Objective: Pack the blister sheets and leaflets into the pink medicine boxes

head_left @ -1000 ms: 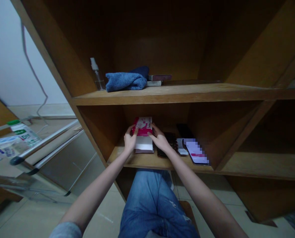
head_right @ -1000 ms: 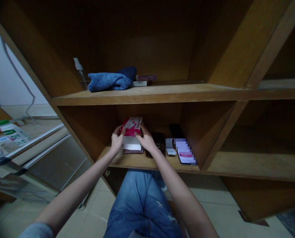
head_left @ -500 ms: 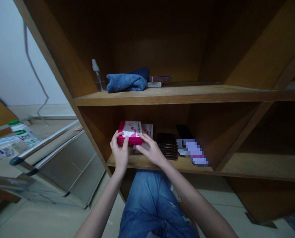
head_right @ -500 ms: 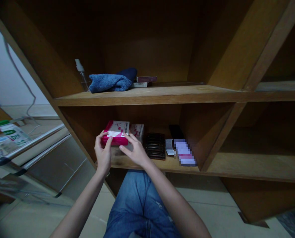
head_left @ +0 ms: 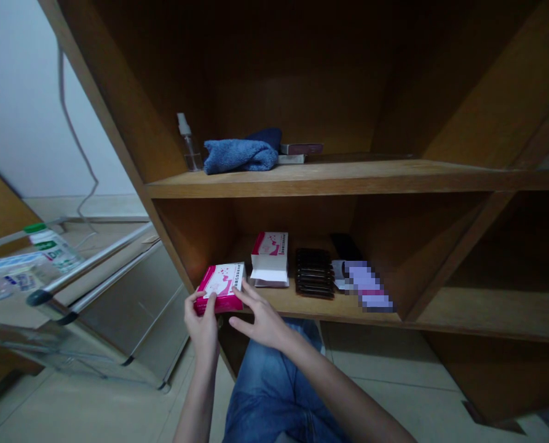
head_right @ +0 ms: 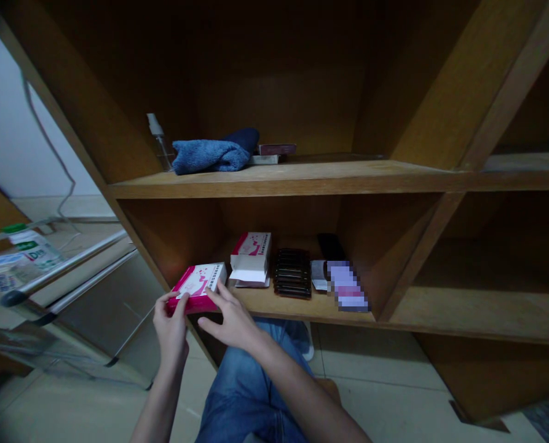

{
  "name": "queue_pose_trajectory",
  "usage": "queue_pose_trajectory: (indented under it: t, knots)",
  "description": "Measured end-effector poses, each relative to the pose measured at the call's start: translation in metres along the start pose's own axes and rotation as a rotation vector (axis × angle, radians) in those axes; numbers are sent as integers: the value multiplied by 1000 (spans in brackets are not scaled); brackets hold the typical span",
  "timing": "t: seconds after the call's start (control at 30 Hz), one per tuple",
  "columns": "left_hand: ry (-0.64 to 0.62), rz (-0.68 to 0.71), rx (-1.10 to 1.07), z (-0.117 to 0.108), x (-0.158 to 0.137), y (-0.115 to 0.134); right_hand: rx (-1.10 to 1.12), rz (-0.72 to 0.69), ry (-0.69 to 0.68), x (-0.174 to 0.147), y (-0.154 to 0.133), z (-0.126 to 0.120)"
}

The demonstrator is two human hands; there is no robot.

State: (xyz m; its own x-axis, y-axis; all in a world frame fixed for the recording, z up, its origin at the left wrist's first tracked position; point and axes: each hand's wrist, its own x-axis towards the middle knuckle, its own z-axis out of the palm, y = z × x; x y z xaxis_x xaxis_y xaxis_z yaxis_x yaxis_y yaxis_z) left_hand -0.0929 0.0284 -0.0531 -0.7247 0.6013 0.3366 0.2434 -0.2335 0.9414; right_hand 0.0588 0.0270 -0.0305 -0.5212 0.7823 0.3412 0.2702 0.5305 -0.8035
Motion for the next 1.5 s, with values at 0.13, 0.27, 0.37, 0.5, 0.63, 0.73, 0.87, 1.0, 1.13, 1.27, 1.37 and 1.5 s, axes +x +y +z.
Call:
queue_pose_trajectory:
  t: [0.13,0.27,0.37,0.5,0.63,0.73,0.87,1.0,1.13,1.27,1.37,1.5]
  knots:
    - [-146,-85,43,2,5,-20,-24,31,-7,-2,18,8]
    - [-232,-92,76,6,12,-29,-24,36,6,1,34,14]
    - [-264,-93,87,9,19,-32,-8,46,28,6,39,18]
    - [-292,-104,80,12,26,-39,12,63,60,11,42,23]
    - [-291,-68,117,12,28,-44,17,27,102,6,37,23]
    - [-199,97,194,11,21,-36,25,-48,193,-6,25,9]
    - [-39,384,272,14,-6,-3,11,-72,467,-25,9,-32]
    - [-389,216,54,31,-40,26,-123,14,807,-44,20,-80]
    - [-900,-213,-211,56,-67,32,-284,171,920,-60,52,-112]
    - [-1095,-430,-302,76,-88,26,-332,275,900,-69,76,-121]
    - [-1118,-491,-319,87,-97,23,-351,332,885,-70,82,-120]
    - [-1126,-547,-344,95,-100,23,-422,446,842,-69,80,-118]
